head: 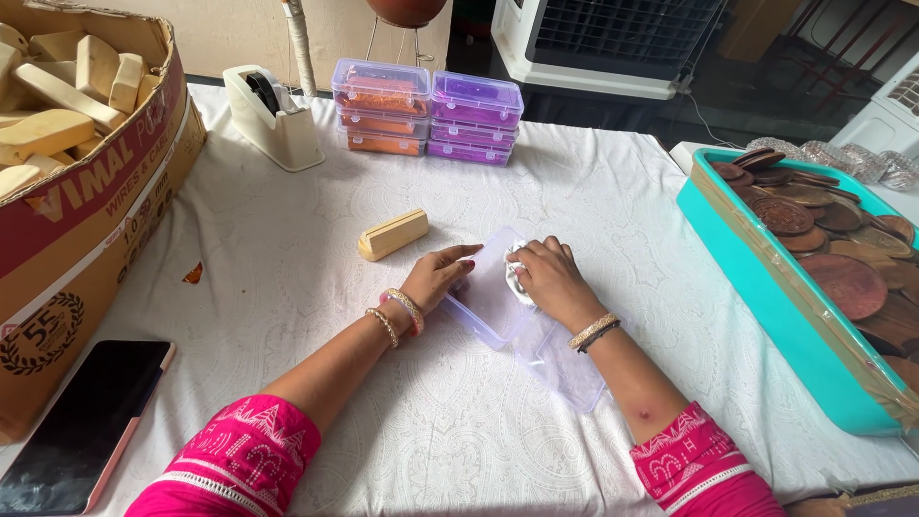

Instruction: The recorder cleans wooden blocks, wraps them in foil, and places them into small plastic display cases.

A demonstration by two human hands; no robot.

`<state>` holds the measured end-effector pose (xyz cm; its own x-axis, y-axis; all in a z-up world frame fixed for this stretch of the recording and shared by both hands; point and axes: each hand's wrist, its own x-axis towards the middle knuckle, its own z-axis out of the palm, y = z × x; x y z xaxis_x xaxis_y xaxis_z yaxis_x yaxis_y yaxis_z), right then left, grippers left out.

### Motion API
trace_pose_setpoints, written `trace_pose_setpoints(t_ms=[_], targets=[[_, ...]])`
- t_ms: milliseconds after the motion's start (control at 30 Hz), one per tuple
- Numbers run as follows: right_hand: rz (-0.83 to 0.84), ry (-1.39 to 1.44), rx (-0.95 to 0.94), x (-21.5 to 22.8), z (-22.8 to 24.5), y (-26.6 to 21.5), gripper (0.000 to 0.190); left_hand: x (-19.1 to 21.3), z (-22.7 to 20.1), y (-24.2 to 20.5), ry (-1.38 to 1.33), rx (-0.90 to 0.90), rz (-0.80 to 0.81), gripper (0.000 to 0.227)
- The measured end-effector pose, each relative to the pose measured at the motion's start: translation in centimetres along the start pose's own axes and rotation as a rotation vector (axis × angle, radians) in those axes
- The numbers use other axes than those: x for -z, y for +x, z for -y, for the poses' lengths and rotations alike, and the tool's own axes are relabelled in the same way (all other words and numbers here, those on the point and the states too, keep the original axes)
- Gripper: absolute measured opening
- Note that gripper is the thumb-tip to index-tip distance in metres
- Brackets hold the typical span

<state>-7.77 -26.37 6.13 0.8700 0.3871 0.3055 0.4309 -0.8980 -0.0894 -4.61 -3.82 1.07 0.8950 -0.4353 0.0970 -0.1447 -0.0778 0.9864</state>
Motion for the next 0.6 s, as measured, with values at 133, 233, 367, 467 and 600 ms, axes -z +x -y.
trace_pose_setpoints(t_ms=[133, 233, 367, 467, 600], targets=[[0.018, 0.140, -0.046, 0.9, -1.3, 0.1, 0.016, 0.2, -1.0, -0.4, 0.085, 0.011, -0.079, 0.041], [-0.108, 0.343, -0.200, 3.4, -2.0, -0.4, 0.014, 0.8, -0.9, -0.3, 0.110, 0.027, -0.183, 0.042], [-0.201, 0.113, -0.259, 2.6, -2.8, -0.8, 0.012, 1.0, 0.1, 0.0, 0.131, -0.023, -0.342, 0.041], [-0.007, 0.008, -0.246, 0.4, -2.2, -0.9, 0.019, 0.9, 0.7, 0.2, 0.145, -0.075, -0.406, 0.039], [0.193, 0.189, -0.064, 2.3, 0.3, -1.5, 0.030, 1.1, 0.3, 0.0, 0.133, -0.067, -0.433, 0.037]])
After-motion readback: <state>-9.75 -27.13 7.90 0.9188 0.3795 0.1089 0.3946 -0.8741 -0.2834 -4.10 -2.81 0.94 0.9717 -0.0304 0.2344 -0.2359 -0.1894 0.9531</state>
